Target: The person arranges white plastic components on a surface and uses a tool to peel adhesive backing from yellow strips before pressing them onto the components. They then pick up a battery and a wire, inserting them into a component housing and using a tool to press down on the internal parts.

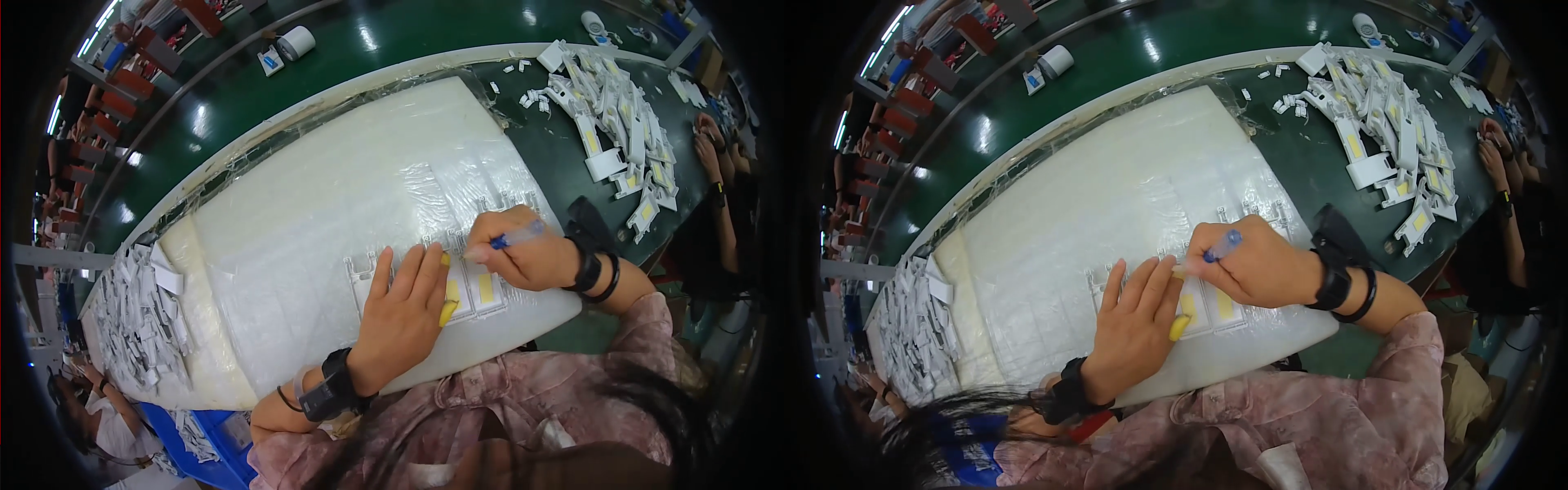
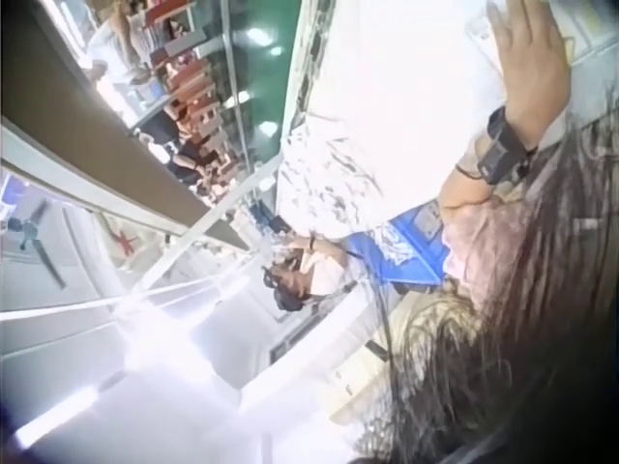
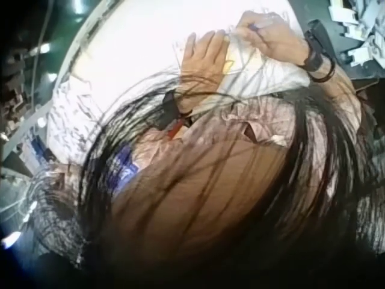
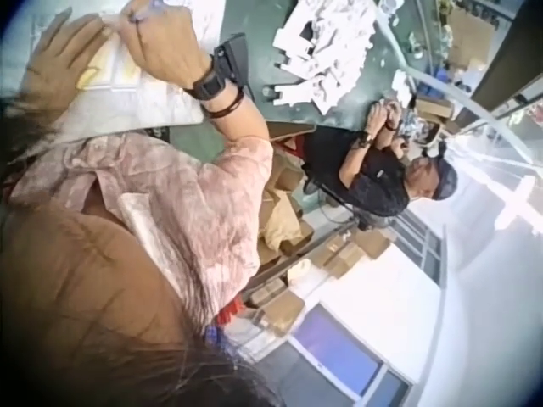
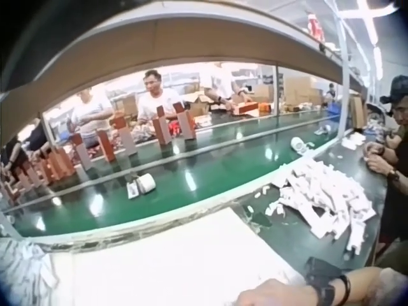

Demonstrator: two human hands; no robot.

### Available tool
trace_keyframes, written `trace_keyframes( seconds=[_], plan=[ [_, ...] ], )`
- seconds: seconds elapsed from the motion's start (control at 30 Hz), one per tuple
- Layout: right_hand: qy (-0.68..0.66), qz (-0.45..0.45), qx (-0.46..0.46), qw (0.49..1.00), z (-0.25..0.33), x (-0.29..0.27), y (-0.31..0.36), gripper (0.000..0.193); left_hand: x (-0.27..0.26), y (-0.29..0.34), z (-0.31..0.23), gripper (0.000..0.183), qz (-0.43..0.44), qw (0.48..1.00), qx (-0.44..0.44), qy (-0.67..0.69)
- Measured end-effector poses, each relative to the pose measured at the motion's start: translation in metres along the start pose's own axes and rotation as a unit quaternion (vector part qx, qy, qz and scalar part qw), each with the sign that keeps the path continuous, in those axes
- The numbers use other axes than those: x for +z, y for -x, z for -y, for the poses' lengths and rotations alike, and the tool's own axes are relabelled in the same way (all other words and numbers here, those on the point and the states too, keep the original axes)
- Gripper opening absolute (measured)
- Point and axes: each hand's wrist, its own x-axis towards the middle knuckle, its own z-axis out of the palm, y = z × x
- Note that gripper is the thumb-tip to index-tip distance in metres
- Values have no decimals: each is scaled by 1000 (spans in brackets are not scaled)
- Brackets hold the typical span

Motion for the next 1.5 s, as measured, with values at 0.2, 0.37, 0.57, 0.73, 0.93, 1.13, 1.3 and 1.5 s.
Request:
trace_keyframes(
  seconds=[0.2,0.37,0.57,0.73,0.93,1.13,1.3,1.5],
  plan=[
    [-81,-18,63,995,-10,13,2,17,1,1,0,49,-2,1000,-1,-7],
    [-96,-2,81,992,-15,14,5,16,2,1,0,48,4,1000,-5,-15],
    [-89,26,114,989,-14,13,8,15,0,0,-2,48,12,1000,-12,-11],
    [-94,13,94,991,-16,14,7,14,-2,-2,-2,48,24,1000,-16,1],
    [-34,32,51,998,-15,14,1,14,-1,-1,-1,48,12,1000,-15,-6],
    [-115,17,113,987,-18,14,8,13,-2,-2,-2,49,22,1000,-19,2],
    [-134,12,100,986,-18,14,6,12,-2,-1,-1,49,25,1000,-16,3],
    [-98,34,104,989,-20,13,7,12,-2,-2,-1,48,15,999,-22,21]
  ],
)
